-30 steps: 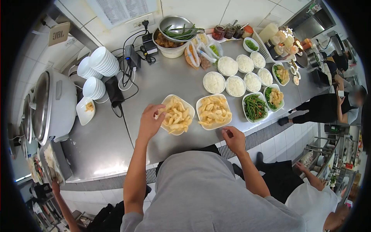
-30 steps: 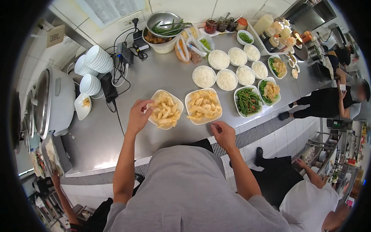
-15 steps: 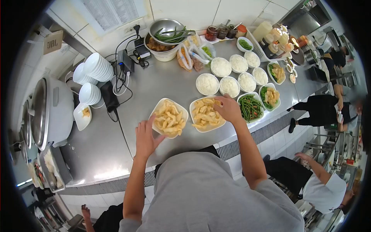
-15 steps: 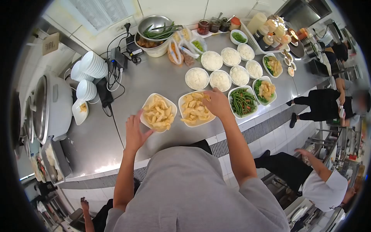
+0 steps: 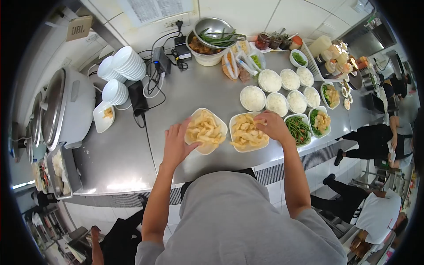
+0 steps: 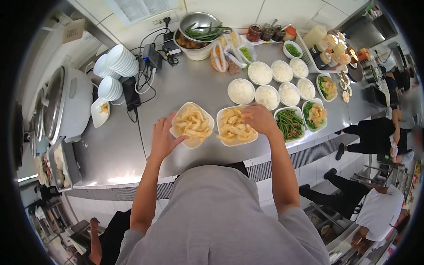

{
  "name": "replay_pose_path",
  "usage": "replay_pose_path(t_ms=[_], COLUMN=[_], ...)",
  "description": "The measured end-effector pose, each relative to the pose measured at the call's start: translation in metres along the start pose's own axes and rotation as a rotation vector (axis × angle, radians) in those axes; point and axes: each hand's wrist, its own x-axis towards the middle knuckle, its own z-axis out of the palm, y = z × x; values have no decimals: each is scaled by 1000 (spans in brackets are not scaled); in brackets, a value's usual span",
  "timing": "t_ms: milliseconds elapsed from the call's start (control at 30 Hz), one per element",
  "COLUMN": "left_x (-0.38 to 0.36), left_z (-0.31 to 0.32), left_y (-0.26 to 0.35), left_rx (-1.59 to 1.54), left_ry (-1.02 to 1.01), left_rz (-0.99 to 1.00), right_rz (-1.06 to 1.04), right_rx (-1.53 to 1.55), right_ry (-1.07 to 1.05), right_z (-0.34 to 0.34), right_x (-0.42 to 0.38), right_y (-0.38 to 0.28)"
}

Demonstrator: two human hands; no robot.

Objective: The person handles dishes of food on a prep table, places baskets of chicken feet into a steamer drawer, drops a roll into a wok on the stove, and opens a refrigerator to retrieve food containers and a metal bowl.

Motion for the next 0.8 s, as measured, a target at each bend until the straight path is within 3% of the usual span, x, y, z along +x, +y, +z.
replay_pose_path(t_ms=[333,433,533,667,733,800], left_x=[11,12,16,31,36,31], left_z=[-4,-3,0,-7,-13,-3], left_y=[4,3,0,-1,5,3], left_rx=[-130,-174,-185,-293,-322,-281], left_ry=[-28,-23,31,-14,-89,-90], left_rz=[-9,92,60,-37,-147,-113], right_rz=[48,27,87,-231,-217,-211], right_rx=[-1,11,17,67,23,-16], right_ry=[12,27,58,-3,-43,-86], right_z=[1,-6,-9,28,57,75], right_x=[2,1,-1,-3,2,4], right_y=[6,-1,-29,-66,-80,-84])
